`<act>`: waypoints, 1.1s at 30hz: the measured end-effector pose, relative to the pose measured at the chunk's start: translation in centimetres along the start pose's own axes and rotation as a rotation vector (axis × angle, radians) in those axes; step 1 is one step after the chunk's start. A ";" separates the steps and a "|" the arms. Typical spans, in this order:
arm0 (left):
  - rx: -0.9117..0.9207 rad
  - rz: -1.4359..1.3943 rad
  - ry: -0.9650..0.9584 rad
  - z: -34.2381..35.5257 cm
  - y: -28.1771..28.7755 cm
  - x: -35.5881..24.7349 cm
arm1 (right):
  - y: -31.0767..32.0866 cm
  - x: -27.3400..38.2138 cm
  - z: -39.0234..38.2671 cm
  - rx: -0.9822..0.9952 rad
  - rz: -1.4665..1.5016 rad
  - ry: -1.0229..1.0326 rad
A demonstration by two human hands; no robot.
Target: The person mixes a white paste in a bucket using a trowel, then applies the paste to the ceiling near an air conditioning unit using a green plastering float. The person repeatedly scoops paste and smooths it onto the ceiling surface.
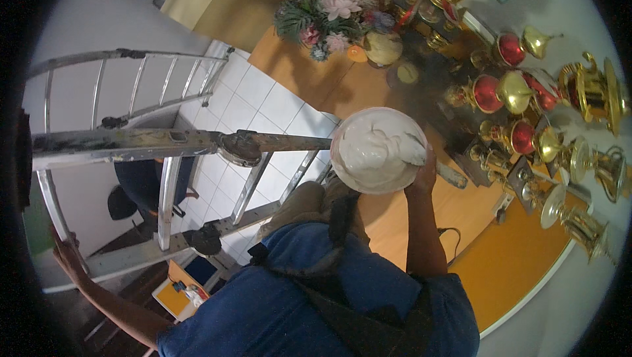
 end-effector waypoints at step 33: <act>0.023 0.311 -0.153 0.5 0.4 0.3 | -14.2 0.8 0.8 0.325 -0.069 0.059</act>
Point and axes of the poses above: each hand's wrist, its own z-axis towards the middle knuckle, its own y-axis out of the back of the hand, x = y × z, the point moved 6 cm from there along z, towards the middle knuckle, and after that the axes turned 13 degrees about y, right-handed, at the moved point
